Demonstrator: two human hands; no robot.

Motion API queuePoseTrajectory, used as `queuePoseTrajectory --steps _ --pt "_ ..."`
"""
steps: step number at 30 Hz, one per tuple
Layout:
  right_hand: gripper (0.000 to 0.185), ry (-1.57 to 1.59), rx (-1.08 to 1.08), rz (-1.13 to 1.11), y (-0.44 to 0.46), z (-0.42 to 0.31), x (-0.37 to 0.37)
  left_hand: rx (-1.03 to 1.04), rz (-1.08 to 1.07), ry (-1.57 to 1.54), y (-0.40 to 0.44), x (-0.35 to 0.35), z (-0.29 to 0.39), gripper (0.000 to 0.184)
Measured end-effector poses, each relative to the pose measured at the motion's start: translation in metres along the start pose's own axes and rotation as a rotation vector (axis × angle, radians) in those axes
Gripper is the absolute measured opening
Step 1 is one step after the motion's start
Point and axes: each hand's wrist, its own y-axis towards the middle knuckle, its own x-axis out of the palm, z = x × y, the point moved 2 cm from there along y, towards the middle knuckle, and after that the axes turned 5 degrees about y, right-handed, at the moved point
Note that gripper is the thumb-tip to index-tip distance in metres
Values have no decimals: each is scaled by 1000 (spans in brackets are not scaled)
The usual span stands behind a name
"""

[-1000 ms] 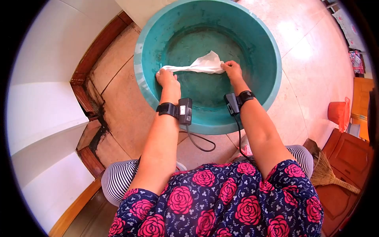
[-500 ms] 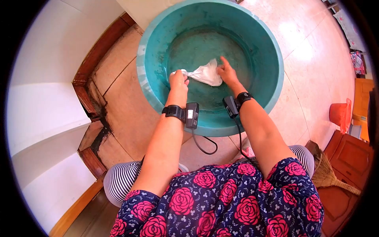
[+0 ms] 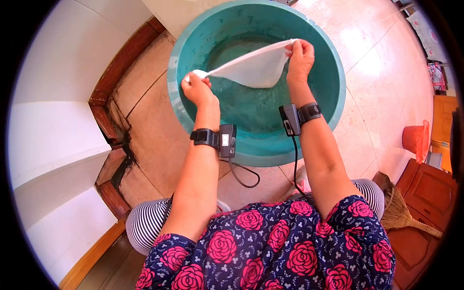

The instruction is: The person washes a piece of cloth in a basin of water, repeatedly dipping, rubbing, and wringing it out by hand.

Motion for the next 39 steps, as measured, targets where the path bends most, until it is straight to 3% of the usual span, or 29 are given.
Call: queuePoseTrajectory --steps 4,5,8,9,11,12,13,14,16,18,19,22,23,26,27,30,31,34,35,38,39 --pt "10 93 -192 96 4 -25 4 181 -35 -117 -8 16 32 16" --pt "11 106 -149 119 5 -24 -1 217 -46 -135 -10 18 37 15" --pt "16 -181 -36 209 5 6 -33 184 -66 -35 -13 12 26 13" --pt "23 -433 -14 275 6 27 -52 45 -117 10 -15 8 16 15" --pt "26 -678 187 125 -9 63 -82 -227 -256 190 -1 -9 -26 16" --pt "28 -832 488 -64 -8 89 -97 -365 -322 281 3 -16 -41 17" --pt "28 -784 730 -253 -17 102 -102 -402 -355 369 0 -17 -44 20" --pt "32 -883 659 -460 -10 161 -130 -440 -388 458 -4 -17 -47 24" --pt "44 -1285 601 -395 -33 77 -82 -458 -426 589 -16 -13 -50 30" --pt "53 -1219 302 -378 -33 81 -78 -408 -441 671 -26 -5 -41 36" --pt "58 -1179 153 -365 -34 86 -77 -397 -492 644 -18 -5 -52 47" --pt "66 -1030 104 -493 -47 104 -73 -470 -385 614 -28 -3 -56 55" --pt "60 -1105 27 -618 -54 106 -74 -516 -435 601 -27 -3 -56 58" --pt "47 -1052 161 -998 -71 104 -54 -600 -567 546 -15 -10 -70 63" --pt "33 -940 163 -1066 -77 87 -45 -589 -595 523 -10 -11 -74 63" --pt "27 -1011 414 -579 -67 88 -52 -550 -496 545 -6 -12 -79 62" --pt "34 -1127 408 -505 -58 96 -60 -535 -434 567 -9 -11 -74 62" --pt "44 -963 -133 -438 -59 105 -71 -590 -432 535 -10 -11 -76 60" --pt "50 -822 -208 -580 -60 114 -73 -580 -441 525 -11 -10 -75 59" --pt "48 -1053 102 -819 -81 109 -59 -567 -450 488 -18 -7 -67 56" --pt "45 -867 365 -907 -82 105 -52 -574 -437 472 -18 -6 -70 53"
